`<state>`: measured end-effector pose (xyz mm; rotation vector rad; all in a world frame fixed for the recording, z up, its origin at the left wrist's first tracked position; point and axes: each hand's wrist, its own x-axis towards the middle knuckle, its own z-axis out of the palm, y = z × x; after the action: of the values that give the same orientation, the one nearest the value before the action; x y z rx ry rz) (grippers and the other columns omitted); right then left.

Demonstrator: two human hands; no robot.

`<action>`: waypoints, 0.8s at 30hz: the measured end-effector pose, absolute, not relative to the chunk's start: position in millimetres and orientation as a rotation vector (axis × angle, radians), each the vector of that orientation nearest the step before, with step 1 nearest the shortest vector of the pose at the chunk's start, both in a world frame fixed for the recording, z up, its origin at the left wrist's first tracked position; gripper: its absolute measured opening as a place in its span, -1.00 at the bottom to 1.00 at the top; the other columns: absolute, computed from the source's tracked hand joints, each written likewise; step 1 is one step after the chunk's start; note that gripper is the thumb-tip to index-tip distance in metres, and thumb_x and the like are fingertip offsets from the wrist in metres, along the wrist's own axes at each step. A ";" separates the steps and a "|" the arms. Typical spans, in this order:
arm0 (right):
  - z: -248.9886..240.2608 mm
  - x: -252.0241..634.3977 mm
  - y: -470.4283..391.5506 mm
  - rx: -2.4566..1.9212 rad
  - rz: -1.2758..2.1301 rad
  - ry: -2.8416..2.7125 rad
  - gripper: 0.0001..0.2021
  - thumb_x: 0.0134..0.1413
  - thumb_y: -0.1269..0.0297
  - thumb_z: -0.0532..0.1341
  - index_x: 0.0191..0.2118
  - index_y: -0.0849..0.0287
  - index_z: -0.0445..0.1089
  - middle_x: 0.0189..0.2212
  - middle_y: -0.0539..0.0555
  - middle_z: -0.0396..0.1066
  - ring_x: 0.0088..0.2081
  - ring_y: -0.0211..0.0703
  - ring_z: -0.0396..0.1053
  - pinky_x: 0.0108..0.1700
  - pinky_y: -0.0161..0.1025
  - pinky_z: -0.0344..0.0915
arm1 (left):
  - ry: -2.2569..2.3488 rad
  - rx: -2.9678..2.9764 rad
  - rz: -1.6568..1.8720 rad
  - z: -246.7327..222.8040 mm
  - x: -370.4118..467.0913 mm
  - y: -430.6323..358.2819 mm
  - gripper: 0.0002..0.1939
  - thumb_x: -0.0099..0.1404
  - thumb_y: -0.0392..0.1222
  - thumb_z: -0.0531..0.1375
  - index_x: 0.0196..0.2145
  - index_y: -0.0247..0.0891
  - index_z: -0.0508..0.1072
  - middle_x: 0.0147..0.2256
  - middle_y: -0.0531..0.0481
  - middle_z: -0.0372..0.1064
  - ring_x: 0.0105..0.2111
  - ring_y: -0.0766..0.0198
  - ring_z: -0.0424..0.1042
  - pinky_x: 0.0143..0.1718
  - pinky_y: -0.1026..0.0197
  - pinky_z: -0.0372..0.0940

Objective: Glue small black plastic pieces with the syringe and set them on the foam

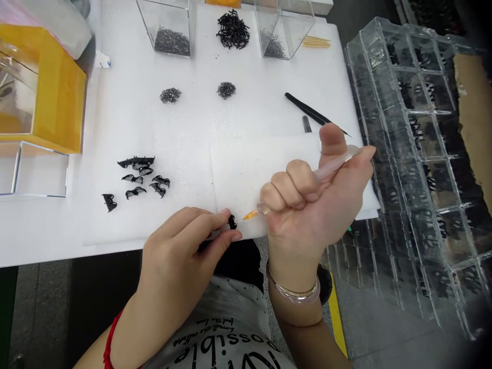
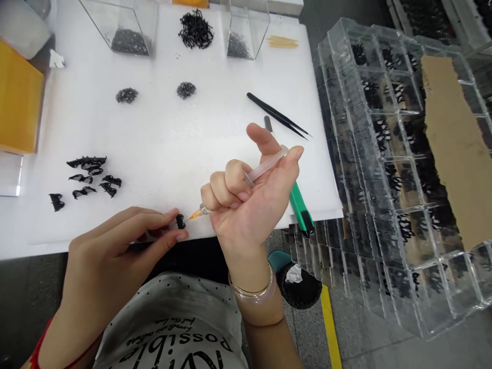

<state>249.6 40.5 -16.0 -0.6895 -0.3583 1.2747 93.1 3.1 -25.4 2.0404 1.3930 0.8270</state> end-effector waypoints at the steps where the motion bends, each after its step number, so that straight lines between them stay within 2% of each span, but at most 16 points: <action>1: -16.1 249.7 40.4 -0.689 1.279 -0.360 -0.52 0.28 -0.10 -0.13 -0.31 0.04 0.41 -0.76 -0.21 -0.26 -0.73 -0.37 -0.37 -0.74 -0.45 -0.21 | 1.393 2.044 0.823 -24.9 93.2 3.0 -0.89 0.15 -0.30 0.36 -0.34 -0.33 0.52 -0.42 0.08 0.48 -0.43 0.46 0.40 -0.40 0.42 0.30; 15: -15.8 248.5 40.4 -0.725 1.293 -0.340 -0.56 0.23 -0.15 -0.04 -0.34 0.03 0.40 -0.77 -0.21 -0.25 -0.74 -0.37 -0.36 -0.75 -0.42 -0.25 | 1.384 2.095 0.821 -22.1 92.4 3.1 -0.90 0.16 -0.27 0.35 -0.37 -0.34 0.52 -0.43 0.02 0.50 -0.46 0.43 0.42 -0.44 0.38 0.30; 24: -15.6 250.3 39.8 -0.737 1.295 -0.339 -0.60 0.21 -0.16 0.00 -0.31 0.02 0.38 -0.76 -0.22 -0.25 -0.73 -0.37 -0.36 -0.73 -0.43 -0.26 | 1.389 2.090 0.803 -20.4 91.9 2.2 -0.91 0.16 -0.29 0.35 -0.36 -0.32 0.51 -0.42 0.05 0.51 -0.45 0.43 0.42 -0.43 0.39 0.31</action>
<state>250.3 39.8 -15.6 -0.7372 -0.3391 1.2951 91.9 2.2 -20.4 2.0899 1.3890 0.8033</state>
